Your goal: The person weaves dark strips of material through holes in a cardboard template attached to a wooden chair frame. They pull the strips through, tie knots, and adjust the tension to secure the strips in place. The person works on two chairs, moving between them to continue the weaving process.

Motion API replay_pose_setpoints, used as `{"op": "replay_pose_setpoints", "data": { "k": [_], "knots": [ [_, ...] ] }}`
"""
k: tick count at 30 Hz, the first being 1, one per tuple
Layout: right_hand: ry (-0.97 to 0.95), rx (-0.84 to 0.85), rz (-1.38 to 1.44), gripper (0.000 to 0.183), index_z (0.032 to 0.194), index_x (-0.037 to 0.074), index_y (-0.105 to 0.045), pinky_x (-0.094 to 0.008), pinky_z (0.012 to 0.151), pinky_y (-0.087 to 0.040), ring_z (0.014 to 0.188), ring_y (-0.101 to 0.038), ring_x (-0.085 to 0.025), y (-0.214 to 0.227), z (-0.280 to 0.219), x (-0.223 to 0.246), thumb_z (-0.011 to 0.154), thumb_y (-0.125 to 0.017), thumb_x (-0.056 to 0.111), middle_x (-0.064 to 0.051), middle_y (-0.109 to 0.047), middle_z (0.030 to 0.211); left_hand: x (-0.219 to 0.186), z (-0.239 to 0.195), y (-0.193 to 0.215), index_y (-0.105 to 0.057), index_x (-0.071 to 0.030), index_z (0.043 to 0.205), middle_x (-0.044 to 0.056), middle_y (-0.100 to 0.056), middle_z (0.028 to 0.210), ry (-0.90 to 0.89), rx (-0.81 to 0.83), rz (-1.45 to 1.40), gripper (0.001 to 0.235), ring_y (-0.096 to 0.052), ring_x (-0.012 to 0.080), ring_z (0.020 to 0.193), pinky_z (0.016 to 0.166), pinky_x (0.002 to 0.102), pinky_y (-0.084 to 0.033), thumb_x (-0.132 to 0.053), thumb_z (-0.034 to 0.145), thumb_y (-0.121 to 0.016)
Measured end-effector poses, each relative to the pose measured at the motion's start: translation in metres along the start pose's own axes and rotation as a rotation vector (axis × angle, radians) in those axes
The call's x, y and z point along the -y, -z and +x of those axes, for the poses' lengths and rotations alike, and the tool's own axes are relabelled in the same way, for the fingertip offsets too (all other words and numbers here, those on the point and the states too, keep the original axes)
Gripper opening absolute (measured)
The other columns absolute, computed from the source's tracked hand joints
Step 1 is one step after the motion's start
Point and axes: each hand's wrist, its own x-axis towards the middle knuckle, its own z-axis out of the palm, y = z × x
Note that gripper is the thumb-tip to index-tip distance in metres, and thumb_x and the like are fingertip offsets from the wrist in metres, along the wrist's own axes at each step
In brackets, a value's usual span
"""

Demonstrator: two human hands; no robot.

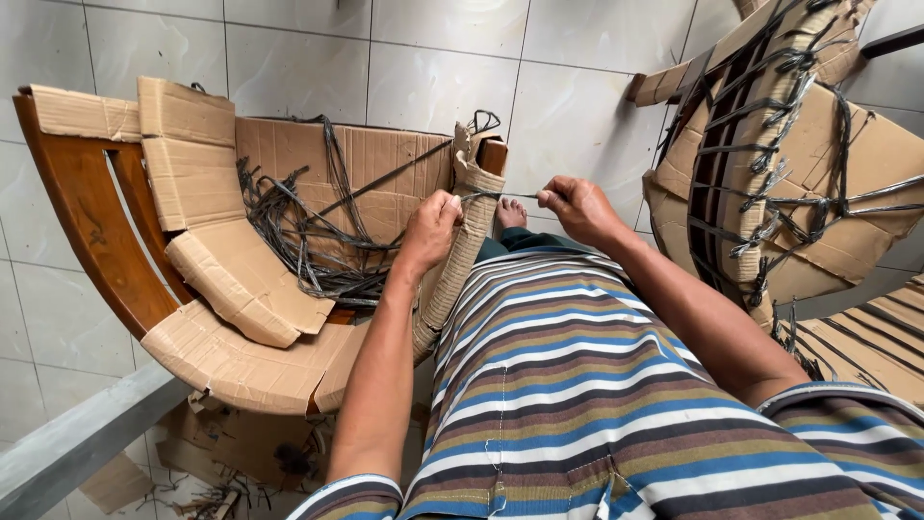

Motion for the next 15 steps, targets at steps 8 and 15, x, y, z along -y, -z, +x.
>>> {"op": "replay_pose_setpoints", "data": {
  "k": [8, 15],
  "knots": [
    [-0.014, -0.039, 0.037, 0.023, 0.099, 0.01, -0.075, -0.04, 0.071, -0.049, 0.073, -0.063, -0.027, 0.003, 0.0, -0.023, 0.105, -0.065, 0.029, -0.013, -0.068, 0.075, -0.026, -0.001, -0.03, -0.067, -0.012, 0.096, 0.0, -0.073, 0.095, 0.142, -0.132, -0.824, 0.021, -0.071, 0.0031, 0.075, 0.065, 0.012, -0.057, -0.03, 0.105, -0.059],
    [-0.016, -0.117, 0.021, 0.024, 0.099, 0.014, -0.076, -0.037, 0.07, -0.049, 0.072, -0.063, -0.023, 0.016, -0.02, -0.02, 0.107, -0.065, 0.033, -0.009, -0.069, 0.075, -0.01, 0.011, -0.043, -0.065, -0.013, 0.089, 0.007, -0.078, 0.092, 0.141, -0.199, -0.942, 0.025, -0.074, 0.0094, 0.072, 0.059, 0.014, -0.059, -0.034, 0.104, -0.063]
  ]
}}
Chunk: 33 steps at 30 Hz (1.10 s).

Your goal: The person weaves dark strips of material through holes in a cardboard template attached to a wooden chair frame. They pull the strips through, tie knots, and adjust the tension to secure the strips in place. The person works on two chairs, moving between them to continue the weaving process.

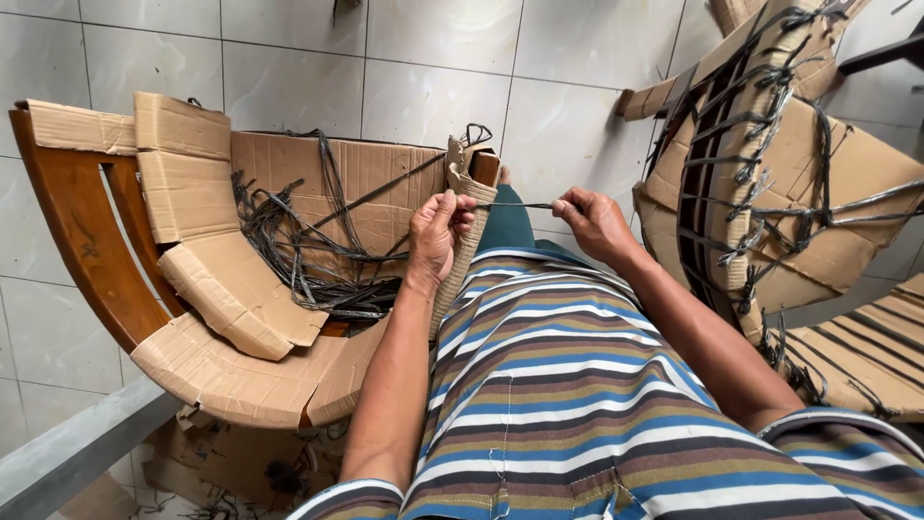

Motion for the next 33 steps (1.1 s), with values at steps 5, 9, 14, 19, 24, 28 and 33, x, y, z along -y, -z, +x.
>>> {"op": "replay_pose_setpoints", "data": {
  "k": [5, 9, 14, 19, 24, 28, 33],
  "knots": [
    [0.087, -0.036, 0.141, 0.023, 0.097, 0.011, -0.075, -0.031, 0.066, -0.047, 0.067, -0.059, -0.016, 0.019, -0.017, 0.04, 0.106, -0.068, 0.03, -0.005, -0.061, 0.066, -0.001, -0.002, -0.003, -0.071, -0.007, 0.096, 0.009, -0.076, 0.085, -0.07, -0.028, 0.182, 0.017, -0.07, 0.0076, 0.07, 0.062, 0.015, -0.058, -0.024, 0.097, -0.072],
    [0.289, -0.011, 0.093, 0.018, 0.1, 0.007, -0.074, -0.04, 0.069, -0.05, 0.068, -0.061, -0.024, 0.021, -0.02, 0.085, 0.103, -0.069, 0.024, -0.015, -0.064, 0.07, -0.014, -0.004, -0.008, -0.077, -0.007, 0.103, 0.004, -0.076, 0.089, -0.159, 0.076, 0.494, 0.024, -0.067, 0.0051, 0.078, 0.072, 0.021, -0.059, -0.013, 0.082, -0.088],
    [0.6, 0.09, -0.047, 0.01, 0.101, 0.009, -0.07, -0.046, 0.071, -0.053, 0.076, -0.067, -0.036, 0.002, 0.005, 0.127, 0.098, -0.07, 0.019, -0.015, -0.064, 0.079, -0.014, 0.002, -0.01, -0.08, -0.018, 0.096, 0.002, -0.073, 0.087, -0.319, 0.092, 0.779, 0.016, -0.07, 0.01, 0.08, 0.073, 0.024, -0.059, -0.023, 0.083, -0.088],
    [0.639, 0.189, 0.107, 0.018, 0.112, 0.009, -0.071, -0.052, 0.079, -0.055, 0.087, -0.069, -0.042, -0.016, 0.042, 0.131, 0.104, -0.064, 0.023, -0.018, -0.068, 0.089, 0.002, 0.006, -0.005, -0.076, -0.019, 0.086, 0.001, -0.067, 0.08, -0.356, 0.007, 0.837, 0.016, -0.065, 0.0099, 0.076, 0.071, 0.027, -0.054, -0.034, 0.091, -0.079],
    [0.666, 0.215, -0.046, 0.027, 0.129, 0.006, -0.064, -0.064, 0.084, -0.053, 0.099, -0.064, -0.054, -0.023, 0.059, 0.103, 0.105, -0.06, 0.019, -0.025, -0.063, 0.105, -0.011, -0.004, -0.023, -0.074, -0.014, 0.084, 0.008, -0.069, 0.082, -0.323, -0.023, 0.783, 0.021, -0.069, 0.0209, 0.084, 0.079, 0.035, -0.054, -0.034, 0.091, -0.078],
    [0.655, 0.235, -0.062, 0.022, 0.12, 0.006, -0.069, -0.055, 0.083, -0.056, 0.099, -0.067, -0.048, -0.042, 0.066, 0.083, 0.098, -0.065, 0.01, -0.02, -0.065, 0.108, -0.009, -0.001, -0.013, -0.073, -0.012, 0.087, 0.011, -0.07, 0.086, -0.339, -0.004, 0.78, 0.019, -0.07, 0.0262, 0.09, 0.083, 0.038, -0.055, -0.03, 0.091, -0.077],
    [0.662, 0.152, -0.093, 0.011, 0.105, 0.01, -0.072, -0.045, 0.078, -0.059, 0.091, -0.071, -0.039, -0.052, 0.067, 0.073, 0.094, -0.07, 0.005, -0.01, -0.066, 0.097, -0.014, -0.004, -0.013, -0.073, -0.012, 0.088, 0.008, -0.07, 0.084, -0.29, 0.037, 0.717, 0.018, -0.069, 0.0199, 0.086, 0.083, 0.036, -0.054, -0.029, 0.094, -0.076]
  ]
}}
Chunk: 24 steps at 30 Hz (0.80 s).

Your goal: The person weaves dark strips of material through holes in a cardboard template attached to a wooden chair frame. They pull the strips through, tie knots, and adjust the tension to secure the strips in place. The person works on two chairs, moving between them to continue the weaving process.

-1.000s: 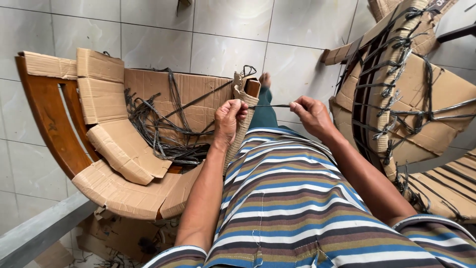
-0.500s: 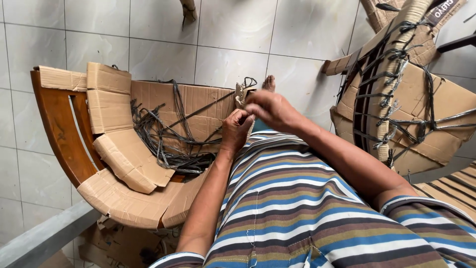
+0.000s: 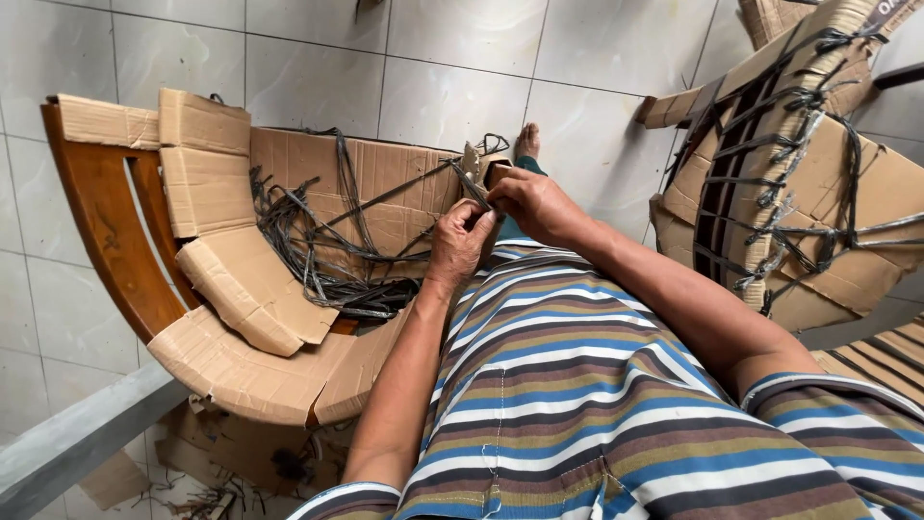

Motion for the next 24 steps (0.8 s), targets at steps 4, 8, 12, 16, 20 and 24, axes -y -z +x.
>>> {"op": "replay_pose_setpoints", "data": {
  "k": [4, 8, 12, 16, 20, 24],
  "knots": [
    [-0.042, -0.012, -0.037, 0.01, 0.101, 0.012, -0.071, -0.042, 0.074, -0.059, 0.086, -0.073, -0.035, -0.001, -0.008, -0.008, 0.095, -0.07, 0.005, -0.008, -0.067, 0.092, 0.001, 0.006, -0.001, -0.075, -0.013, 0.087, 0.005, -0.07, 0.08, 0.056, -0.016, -0.04, 0.017, -0.065, 0.0111, 0.082, 0.079, 0.032, -0.055, -0.028, 0.094, -0.076],
    [-0.102, -0.004, 0.084, 0.008, 0.097, 0.011, -0.07, -0.038, 0.068, -0.057, 0.083, -0.072, -0.031, -0.006, -0.014, -0.017, 0.096, -0.069, 0.003, -0.007, -0.066, 0.088, -0.005, 0.009, -0.001, -0.073, -0.01, 0.088, 0.002, -0.067, 0.074, 0.128, -0.054, -0.107, 0.019, -0.056, 0.0093, 0.077, 0.072, 0.029, -0.053, -0.027, 0.095, -0.076],
    [-0.093, 0.016, 0.088, 0.004, 0.1, 0.01, -0.069, -0.038, 0.068, -0.057, 0.085, -0.072, -0.032, 0.0, -0.011, -0.002, 0.097, -0.07, 0.008, -0.008, -0.067, 0.089, 0.016, 0.014, -0.001, -0.073, -0.01, 0.099, 0.002, -0.074, 0.08, 0.164, -0.03, -0.185, 0.014, -0.061, 0.0062, 0.078, 0.072, 0.025, -0.054, -0.023, 0.096, -0.076],
    [-0.104, 0.046, 0.107, 0.012, 0.104, 0.01, -0.072, -0.038, 0.072, -0.058, 0.087, -0.073, -0.031, 0.006, -0.003, 0.018, 0.093, -0.076, 0.011, -0.01, -0.069, 0.091, 0.014, 0.015, 0.0, -0.07, -0.009, 0.107, 0.001, -0.074, 0.084, 0.169, -0.017, -0.207, 0.013, -0.062, 0.0073, 0.081, 0.077, 0.026, -0.055, -0.018, 0.098, -0.071],
    [-0.231, 0.008, 0.045, 0.009, 0.099, 0.011, -0.069, -0.043, 0.07, -0.058, 0.086, -0.072, -0.035, -0.006, -0.004, 0.009, 0.093, -0.075, 0.014, -0.011, -0.068, 0.087, 0.005, 0.012, 0.006, -0.055, -0.007, 0.124, 0.004, -0.073, 0.084, 0.17, -0.023, -0.166, 0.031, -0.064, 0.0096, 0.083, 0.078, 0.026, -0.054, -0.018, 0.098, -0.067],
    [-0.318, -0.031, 0.014, 0.01, 0.101, 0.014, -0.068, -0.042, 0.069, -0.058, 0.086, -0.072, -0.033, -0.013, -0.006, 0.007, 0.093, -0.074, 0.017, -0.009, -0.068, 0.087, -0.002, 0.001, -0.007, -0.043, -0.012, 0.137, 0.004, -0.077, 0.095, 0.051, -0.1, -0.042, 0.058, -0.07, 0.0142, 0.09, 0.086, 0.03, -0.055, -0.007, 0.086, -0.07]
  ]
}}
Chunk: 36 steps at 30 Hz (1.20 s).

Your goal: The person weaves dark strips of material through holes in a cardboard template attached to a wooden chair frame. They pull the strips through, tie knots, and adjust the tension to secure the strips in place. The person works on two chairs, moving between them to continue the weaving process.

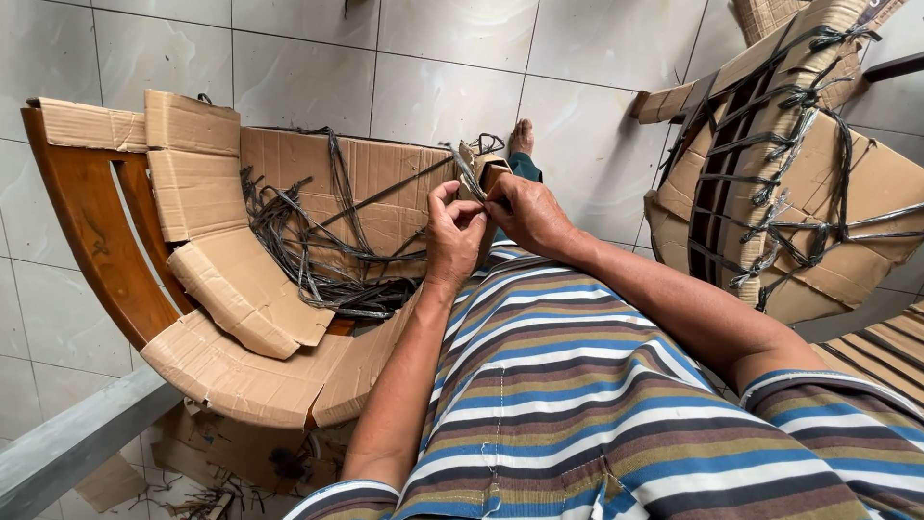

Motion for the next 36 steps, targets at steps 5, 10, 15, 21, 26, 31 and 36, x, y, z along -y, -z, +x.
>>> {"op": "replay_pose_setpoints", "data": {
  "k": [5, 10, 15, 21, 26, 31, 36],
  "knots": [
    [0.022, -0.02, -0.063, 0.012, 0.103, 0.016, -0.067, -0.044, 0.069, -0.058, 0.087, -0.072, -0.034, -0.006, 0.002, -0.003, 0.093, -0.073, 0.016, -0.009, -0.068, 0.087, -0.004, -0.006, -0.005, -0.042, -0.014, 0.138, 0.003, -0.077, 0.096, -0.134, -0.045, 0.204, 0.06, -0.074, 0.0243, 0.095, 0.087, 0.039, -0.057, -0.006, 0.084, -0.068],
    [0.204, -0.035, -0.214, 0.01, 0.1, 0.012, -0.065, -0.044, 0.067, -0.058, 0.083, -0.071, -0.035, 0.007, -0.007, 0.02, 0.093, -0.071, 0.01, -0.01, -0.065, 0.086, -0.009, -0.007, -0.006, -0.041, -0.011, 0.139, 0.006, -0.075, 0.094, -0.189, -0.05, 0.195, 0.06, -0.073, 0.0267, 0.094, 0.087, 0.043, -0.056, -0.002, 0.085, -0.065],
    [0.361, -0.033, -0.445, 0.011, 0.098, 0.009, -0.063, -0.04, 0.064, -0.057, 0.081, -0.069, -0.032, -0.004, -0.004, 0.001, 0.093, -0.072, 0.013, -0.008, -0.059, 0.085, -0.004, -0.004, -0.006, -0.042, -0.015, 0.14, 0.004, -0.074, 0.094, -0.221, -0.035, 0.247, 0.062, -0.073, 0.0284, 0.094, 0.084, 0.043, -0.057, -0.001, 0.083, -0.064],
    [0.174, 0.063, -0.249, 0.004, 0.097, 0.009, -0.066, -0.043, 0.062, -0.054, 0.073, -0.068, -0.035, 0.009, -0.009, 0.019, 0.097, -0.068, 0.012, -0.01, -0.061, 0.077, 0.028, 0.004, -0.007, -0.043, -0.009, 0.142, 0.002, -0.069, 0.096, -0.406, -0.082, 0.511, 0.064, -0.07, 0.0259, 0.096, 0.087, 0.04, -0.059, 0.003, 0.083, -0.064],
    [-0.119, 0.125, 0.267, 0.013, 0.096, 0.011, -0.07, -0.034, 0.063, -0.052, 0.069, -0.063, -0.019, -0.008, -0.003, -0.016, 0.102, -0.064, 0.02, -0.003, -0.064, 0.074, 0.039, 0.009, -0.005, -0.055, -0.01, 0.118, 0.002, -0.066, 0.094, -0.544, -0.082, 0.494, 0.03, -0.068, 0.0255, 0.094, 0.085, 0.038, -0.057, -0.001, 0.09, -0.062],
    [-0.257, 0.102, 0.533, 0.017, 0.094, 0.007, -0.07, -0.022, 0.054, -0.048, 0.063, -0.056, -0.009, -0.014, -0.002, -0.022, 0.103, -0.063, 0.019, 0.001, -0.059, 0.071, 0.03, -0.003, -0.001, -0.067, -0.012, 0.106, 0.002, -0.063, 0.098, -0.732, -0.162, 0.58, 0.014, -0.066, 0.022, 0.095, 0.086, 0.034, -0.055, -0.005, 0.095, -0.061],
    [-0.28, 0.116, 0.587, 0.016, 0.097, 0.002, -0.07, -0.022, 0.053, -0.052, 0.062, -0.058, -0.01, -0.004, -0.007, -0.013, 0.102, -0.067, 0.017, -0.004, -0.06, 0.072, 0.032, -0.005, 0.001, -0.07, -0.015, 0.106, 0.002, -0.064, 0.093, -0.819, -0.246, 0.858, 0.013, -0.065, 0.0207, 0.091, 0.086, 0.036, -0.051, -0.025, 0.097, -0.069]
  ]
}}
